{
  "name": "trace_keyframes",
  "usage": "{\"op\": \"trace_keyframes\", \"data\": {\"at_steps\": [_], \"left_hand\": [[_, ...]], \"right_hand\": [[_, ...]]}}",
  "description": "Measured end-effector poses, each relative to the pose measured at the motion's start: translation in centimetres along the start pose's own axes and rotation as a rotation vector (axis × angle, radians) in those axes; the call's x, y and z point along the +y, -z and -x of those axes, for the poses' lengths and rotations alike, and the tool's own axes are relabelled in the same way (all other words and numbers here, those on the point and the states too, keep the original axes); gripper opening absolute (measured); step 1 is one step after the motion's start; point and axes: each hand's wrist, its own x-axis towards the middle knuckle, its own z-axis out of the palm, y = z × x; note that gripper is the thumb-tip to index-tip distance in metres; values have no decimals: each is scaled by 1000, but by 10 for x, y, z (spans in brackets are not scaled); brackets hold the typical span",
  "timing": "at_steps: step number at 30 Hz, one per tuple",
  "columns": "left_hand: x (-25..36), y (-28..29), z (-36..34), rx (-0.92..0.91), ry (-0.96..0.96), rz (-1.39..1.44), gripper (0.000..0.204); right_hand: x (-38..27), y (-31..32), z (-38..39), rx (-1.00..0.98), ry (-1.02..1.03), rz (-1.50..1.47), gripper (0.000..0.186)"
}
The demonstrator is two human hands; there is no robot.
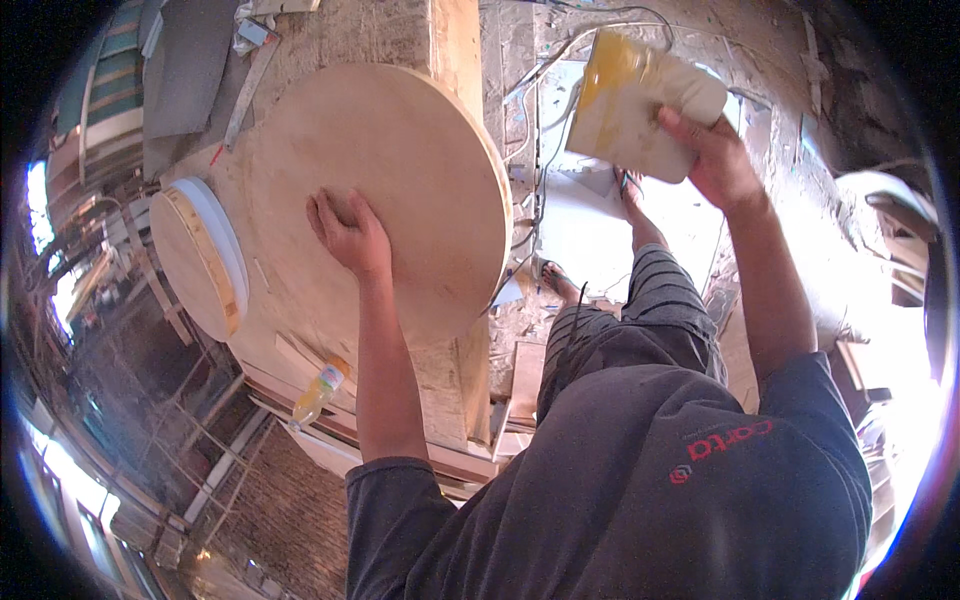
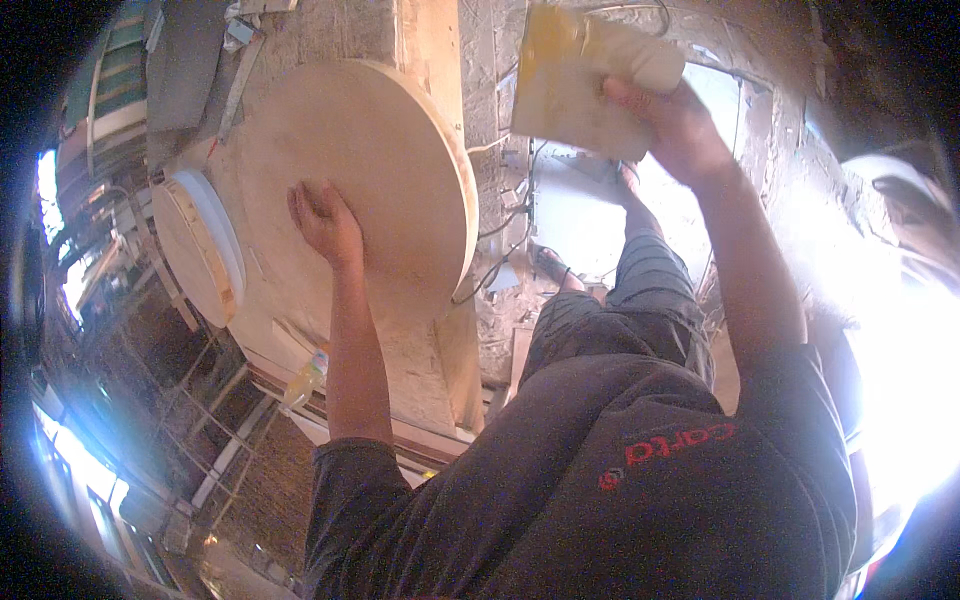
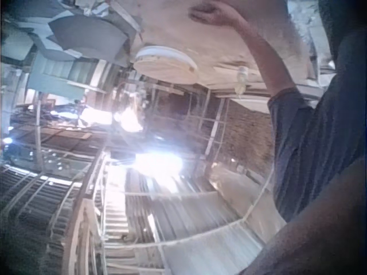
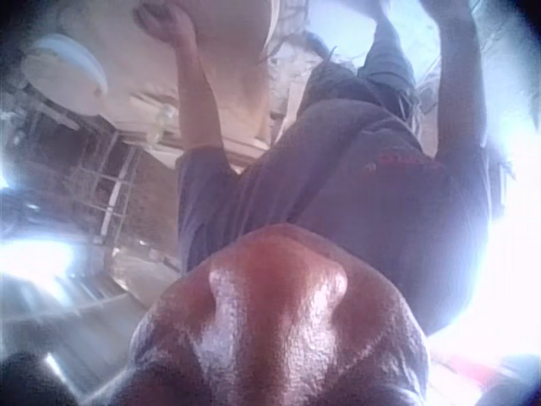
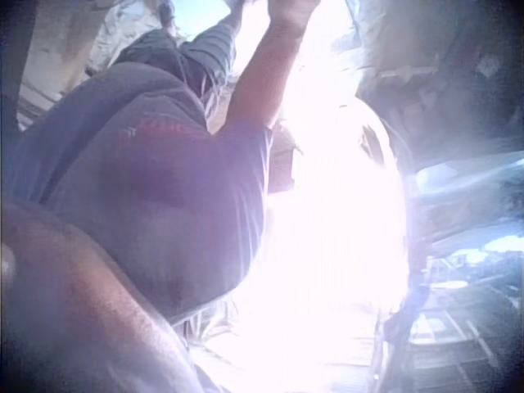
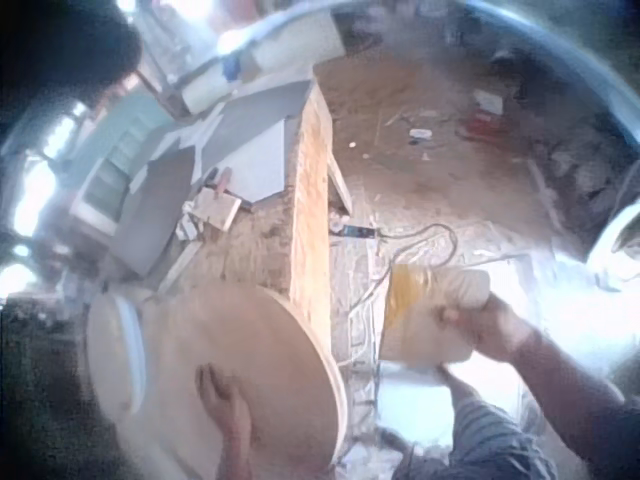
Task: The person applies a liquid finish to the edge of a circular wooden disc using a cloth. They repeatedly rub the finish along the perimeter, occasionally re-wetting the cloth from a bottle. The person works on one disc at a time in a cluttered workshop.
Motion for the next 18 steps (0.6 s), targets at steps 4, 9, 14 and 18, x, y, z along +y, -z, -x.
{"op": "trace_keyframes", "data": {"at_steps": [4, 9, 14, 18], "left_hand": [[-14, -1, -5, -45, -24, 8, 72], [-28, 6, -6, -133, -219, 2, 82], [-59, 20, 2, -136, -463, -66, 80], [-48, 22, 17, -97, -413, -142, 78]], "right_hand": [[69, -55, 94, 156, -76, 88, 43], [171, -124, 175, 296, -9, 1, 33], [203, -188, 202, 426, -99, 49, 34], [240, -191, 191, 438, -37, 1, 37]]}}
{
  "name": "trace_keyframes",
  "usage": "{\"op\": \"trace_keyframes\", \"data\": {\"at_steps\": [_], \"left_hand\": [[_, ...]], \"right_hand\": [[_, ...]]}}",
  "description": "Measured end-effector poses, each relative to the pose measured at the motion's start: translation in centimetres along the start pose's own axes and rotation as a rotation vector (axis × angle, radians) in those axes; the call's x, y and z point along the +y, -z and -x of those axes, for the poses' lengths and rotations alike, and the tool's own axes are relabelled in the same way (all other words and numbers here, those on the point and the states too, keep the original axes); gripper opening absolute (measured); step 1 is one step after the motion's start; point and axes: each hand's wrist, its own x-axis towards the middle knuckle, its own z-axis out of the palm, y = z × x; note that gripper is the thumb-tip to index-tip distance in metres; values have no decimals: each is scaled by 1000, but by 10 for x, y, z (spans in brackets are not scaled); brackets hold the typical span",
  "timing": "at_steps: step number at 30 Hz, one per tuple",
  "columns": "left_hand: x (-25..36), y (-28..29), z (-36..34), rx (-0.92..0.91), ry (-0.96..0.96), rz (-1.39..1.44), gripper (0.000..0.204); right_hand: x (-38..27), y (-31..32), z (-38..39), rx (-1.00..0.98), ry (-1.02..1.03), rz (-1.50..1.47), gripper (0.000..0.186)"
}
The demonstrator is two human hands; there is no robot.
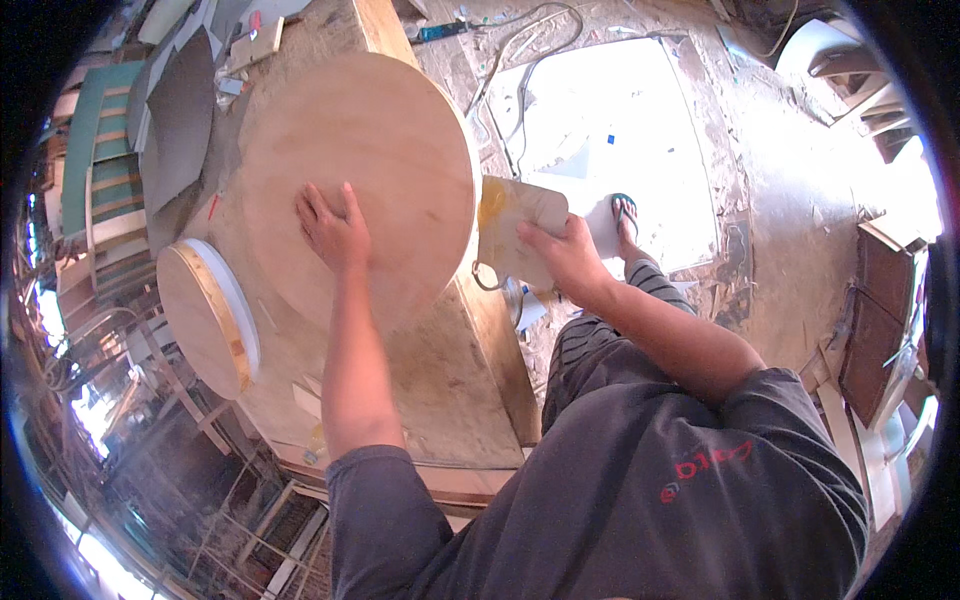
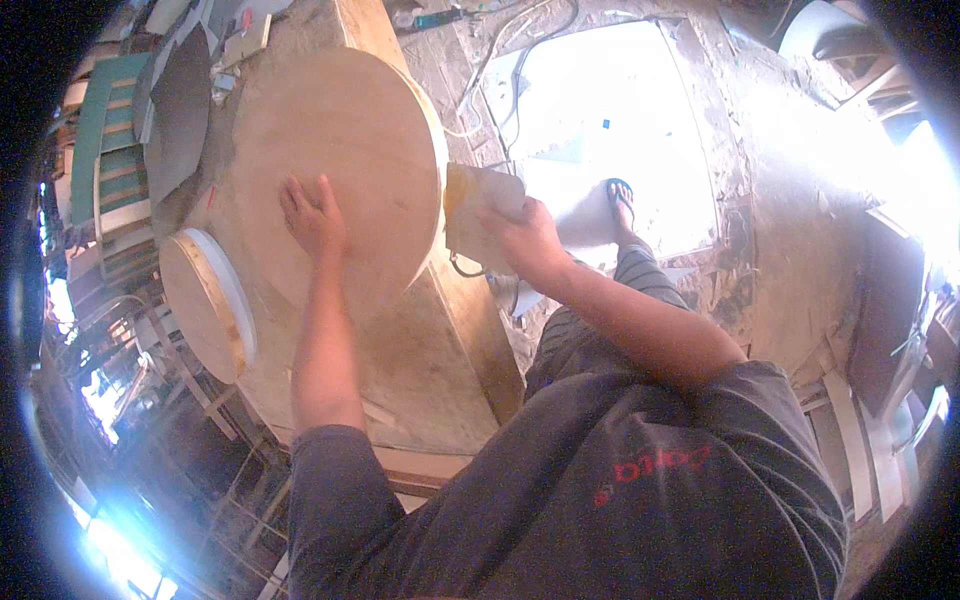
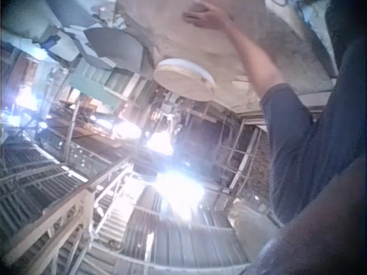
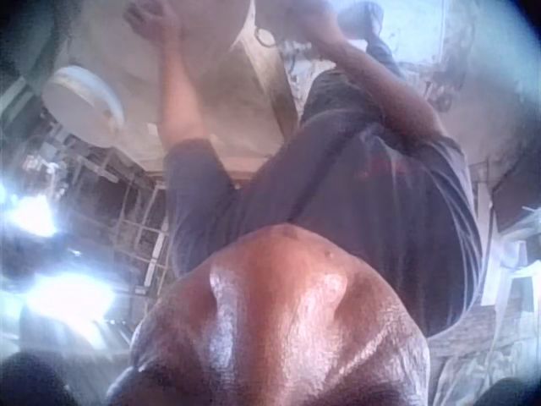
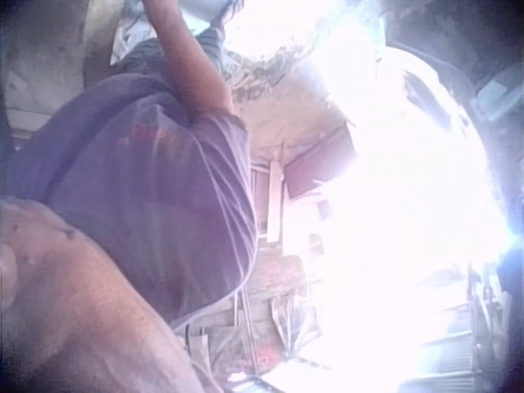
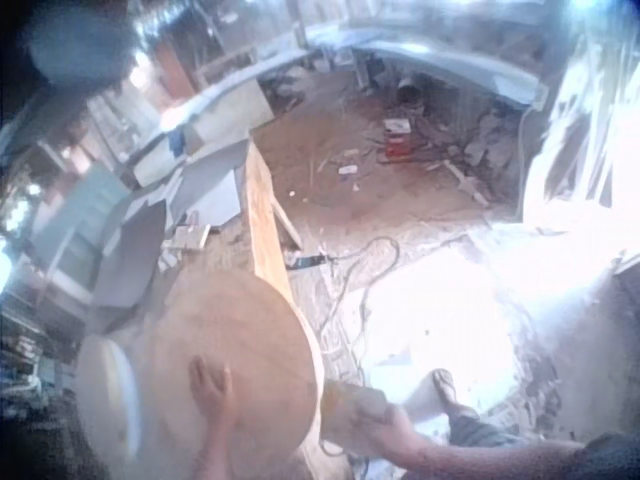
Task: The person applies a liquid finish to the edge of a circular wooden disc using a cloth. They repeatedly rub the finish along the perimeter, occasionally re-wetting the cloth from a bottle. The person works on one disc at a time in a cluttered workshop.
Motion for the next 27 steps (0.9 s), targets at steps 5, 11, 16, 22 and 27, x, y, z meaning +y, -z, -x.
{"op": "trace_keyframes", "data": {"at_steps": [5, 11, 16, 22, 27], "left_hand": [[-4, -1, -3, 9, -22, -13, 79], [-5, 4, -2, -13, 5, -21, 79], [1, 4, -4, -17, -9, 18, 79], [-3, 6, -2, -17, 7, 13, 78], [-1, 3, -3, -28, 11, 8, 76]], "right_hand": [[15, -12, -3, 30, -53, 120, 34], [-18, -2, -4, 36, -61, -116, 38], [-10, -3, -27, 34, -111, 82, 35], [-46, 1, -17, -19, -43, -219, 35], [-37, 14, -66, 32, -52, 127, 36]]}}
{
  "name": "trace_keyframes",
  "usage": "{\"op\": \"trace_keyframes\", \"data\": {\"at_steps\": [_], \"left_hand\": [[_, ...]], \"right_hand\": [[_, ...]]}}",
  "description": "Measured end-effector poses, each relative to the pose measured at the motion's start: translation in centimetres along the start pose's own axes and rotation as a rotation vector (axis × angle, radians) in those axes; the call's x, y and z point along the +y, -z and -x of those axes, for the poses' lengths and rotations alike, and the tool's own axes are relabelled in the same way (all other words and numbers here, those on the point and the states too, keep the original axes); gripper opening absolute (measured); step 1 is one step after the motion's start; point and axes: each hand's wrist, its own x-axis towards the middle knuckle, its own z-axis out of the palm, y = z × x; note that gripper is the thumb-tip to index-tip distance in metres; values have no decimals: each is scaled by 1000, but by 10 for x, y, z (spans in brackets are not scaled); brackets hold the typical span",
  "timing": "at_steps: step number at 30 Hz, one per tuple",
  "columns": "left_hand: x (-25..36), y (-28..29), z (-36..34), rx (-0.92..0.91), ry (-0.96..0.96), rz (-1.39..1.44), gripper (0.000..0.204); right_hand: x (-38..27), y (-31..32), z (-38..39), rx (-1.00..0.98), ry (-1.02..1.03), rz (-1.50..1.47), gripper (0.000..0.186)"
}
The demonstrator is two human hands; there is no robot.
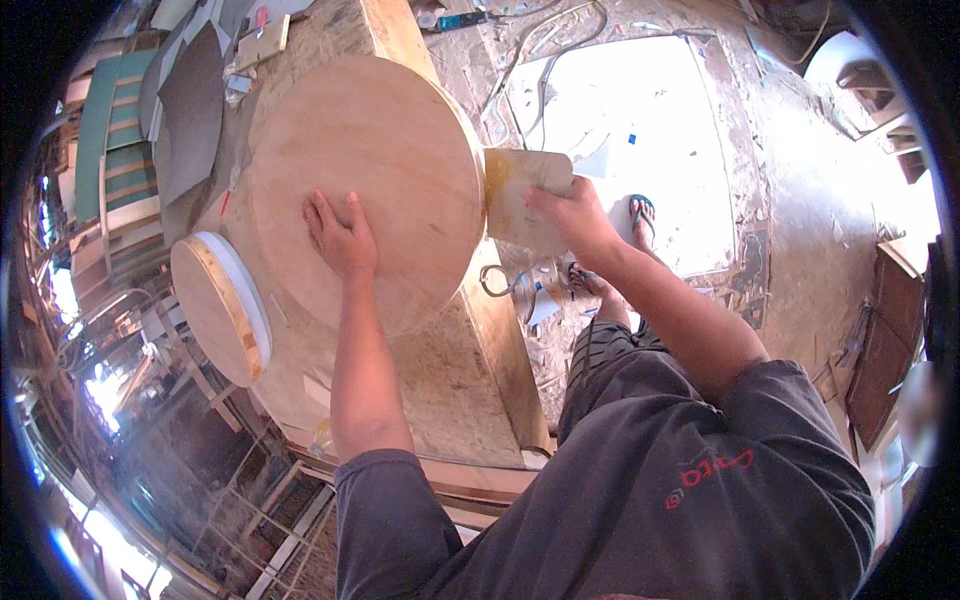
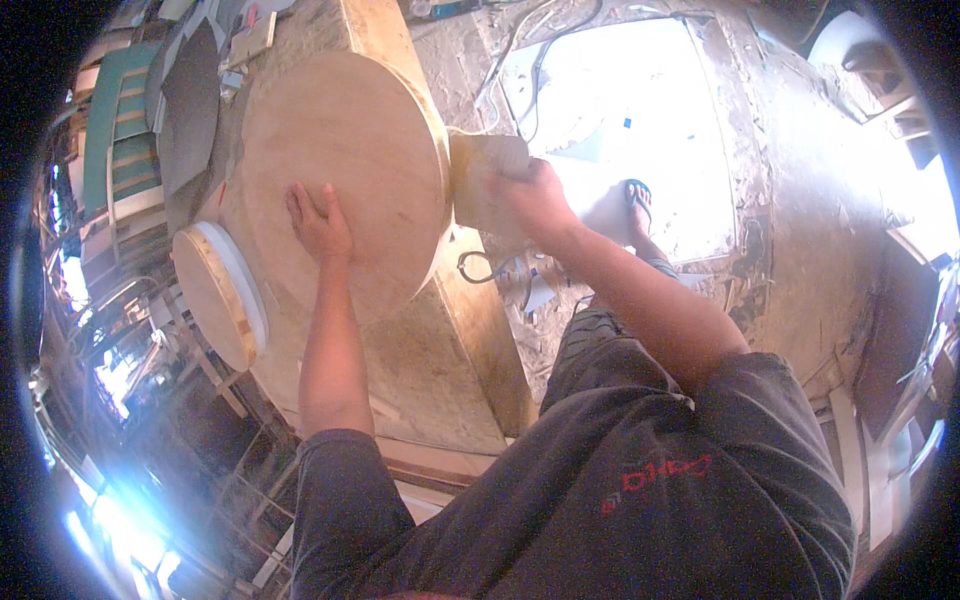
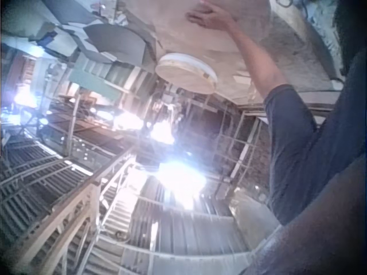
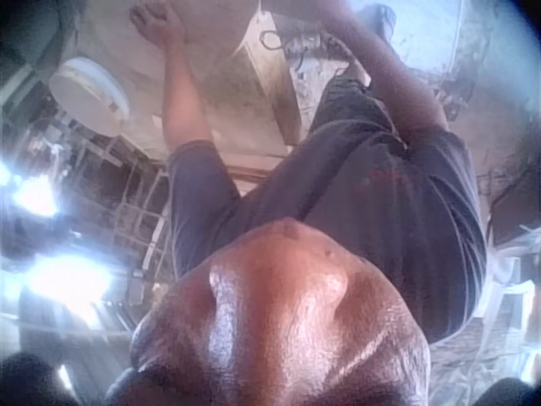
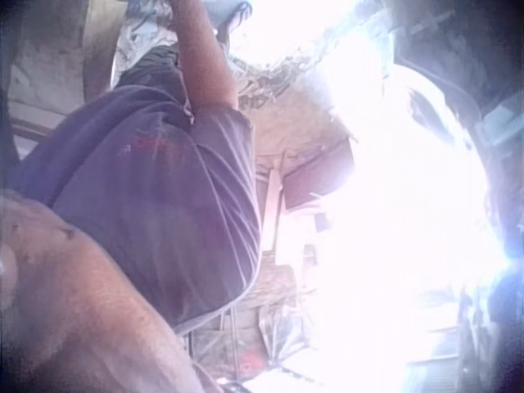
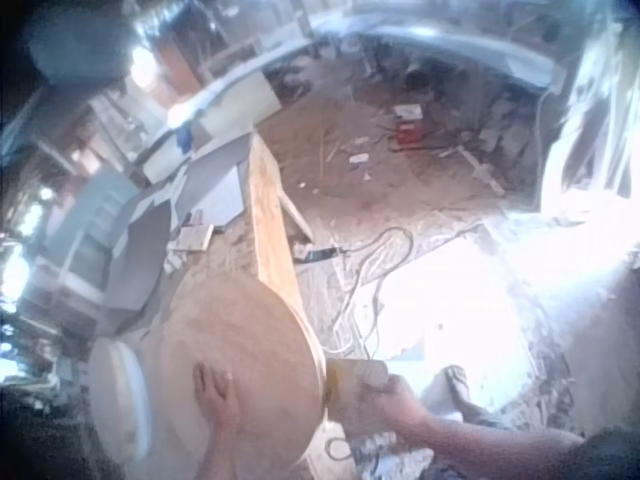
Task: The person applies a liquid finish to the edge of a circular wooden disc using a cloth. They repeatedly rub the finish along the perimeter, occasionally re-wetting the cloth from a bottle. The person works on one disc at a time in a cluttered workshop.
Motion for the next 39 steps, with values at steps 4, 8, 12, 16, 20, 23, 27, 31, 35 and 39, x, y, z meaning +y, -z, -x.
{"op": "trace_keyframes", "data": {"at_steps": [4, 8, 12, 16, 20, 23, 27, 31, 35, 39], "left_hand": [[-6, 0, 1, -5, 3, -10, 75], [-8, 0, 0, 9, -3, -3, 74], [0, -1, 0, -11, -8, 26, 75], [-14, -1, 1, -21, 23, -3, 76], [-8, -3, 0, -21, 23, 28, 76], [-6, -3, -1, -22, 10, 27, 76], [-9, 4, 4, -33, 14, 34, 76], [-9, 1, -1, -34, 30, 39, 75], [-4, 0, -2, -63, 45, 37, 75], [-8, 4, -1, -51, 24, 15, 76]], "right_hand": [[-11, -3, 1, -82, 42, -45, 40], [-33, 10, -5, -118, 73, -95, 40], [-31, 9, -32, -62, 19, 36, 36], [-62, 13, -30, -173, 63, -6, 36], [-65, 25, -63, -174, 75, 60, 38], [-61, 14, -75, -121, 138, 353, 40], [-78, 17, -74, -264, 143, 115, 40], [-101, 26, -93, -250, 165, 170, 40], [-108, 24, -99, -296, 205, 509, 42], [-118, 35, -94, -415, 200, 162, 37]]}}
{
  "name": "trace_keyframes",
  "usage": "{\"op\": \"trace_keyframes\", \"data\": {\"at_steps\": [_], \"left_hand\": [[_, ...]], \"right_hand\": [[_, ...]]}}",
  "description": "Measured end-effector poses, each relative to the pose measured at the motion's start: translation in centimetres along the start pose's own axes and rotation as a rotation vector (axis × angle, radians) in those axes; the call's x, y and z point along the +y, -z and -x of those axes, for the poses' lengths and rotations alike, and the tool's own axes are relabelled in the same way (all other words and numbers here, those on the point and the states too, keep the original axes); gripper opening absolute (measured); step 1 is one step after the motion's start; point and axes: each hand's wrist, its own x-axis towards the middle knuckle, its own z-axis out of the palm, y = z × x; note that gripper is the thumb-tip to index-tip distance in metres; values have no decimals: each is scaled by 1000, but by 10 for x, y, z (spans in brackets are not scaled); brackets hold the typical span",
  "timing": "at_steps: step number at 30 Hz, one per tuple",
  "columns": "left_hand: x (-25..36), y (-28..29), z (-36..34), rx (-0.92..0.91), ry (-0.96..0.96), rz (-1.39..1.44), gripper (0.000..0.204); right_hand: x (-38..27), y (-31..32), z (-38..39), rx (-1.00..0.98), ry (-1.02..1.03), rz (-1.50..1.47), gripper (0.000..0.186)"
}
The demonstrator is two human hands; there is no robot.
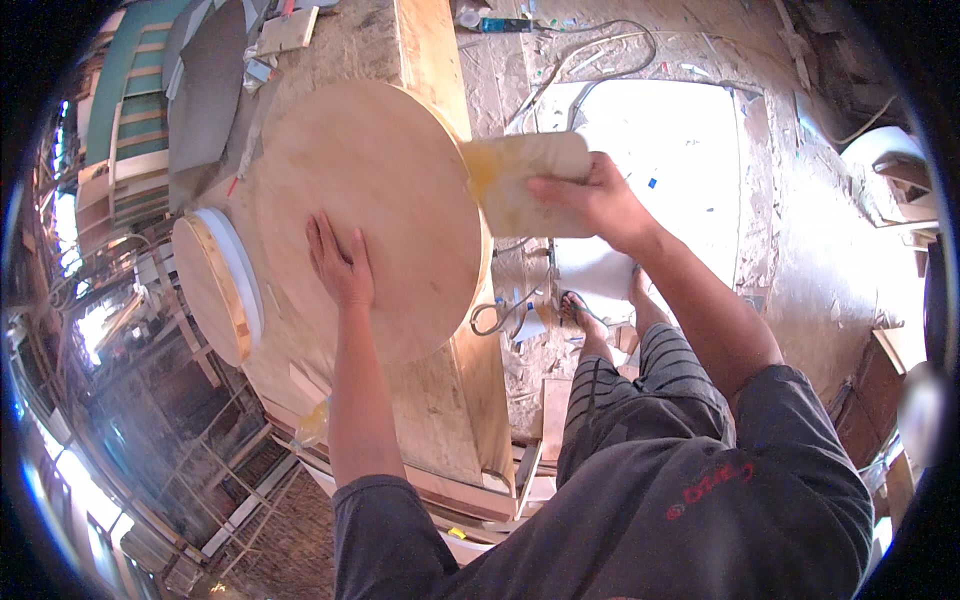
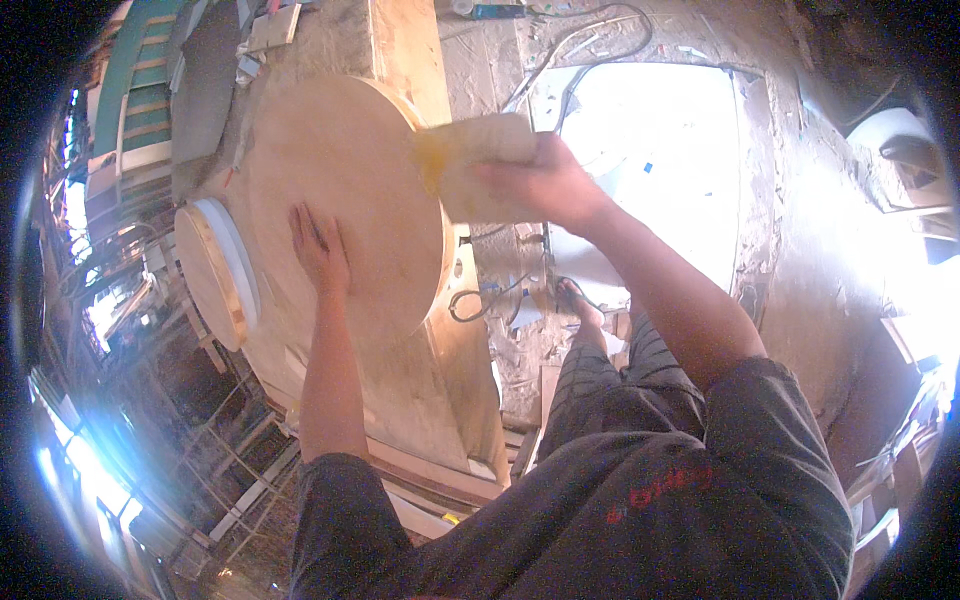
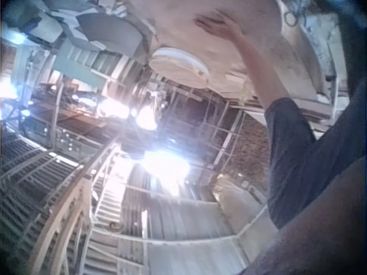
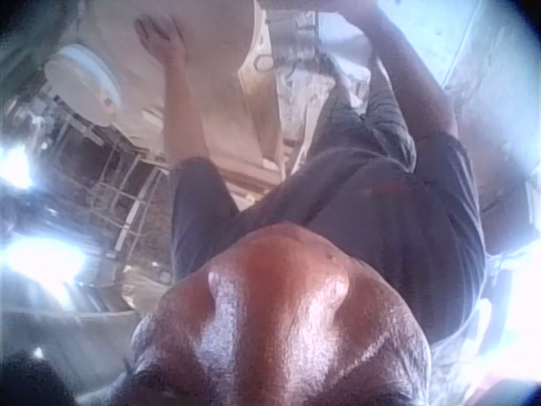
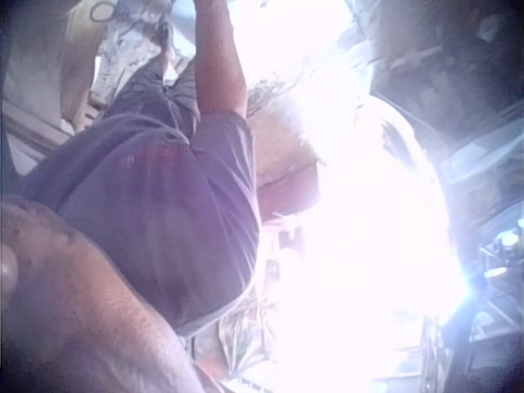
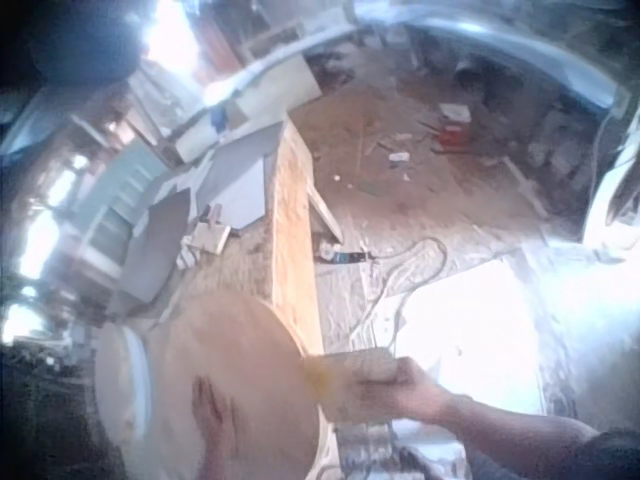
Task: The person applies a liquid finish to the edge of a circular wooden disc using a cloth. They repeatedly rub the finish along the perimeter, occasionally re-wetting the cloth from a bottle. The person works on one disc at a time in a cluttered workshop.
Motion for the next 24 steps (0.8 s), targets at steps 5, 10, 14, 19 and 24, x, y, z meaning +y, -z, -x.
{"op": "trace_keyframes", "data": {"at_steps": [5, 10, 14, 19, 24], "left_hand": [[-3, 2, 6, -9, 11, 30, 76], [9, 7, 1, -44, 47, 49, 75], [9, 8, 1, -44, 35, 63, 73], [7, 8, 3, -39, 20, 78, 72], [6, 10, 3, -46, 13, 102, 72]], "right_hand": [[-4, 46, -53, -19, 118, -3, 45], [4, 46, -123, -251, 344, 115, 38], [0, 34, -157, -354, 335, 283, 36], [8, 22, -176, -403, 496, 271, 33], [4, 20, -182, -485, 566, 270, 31]]}}
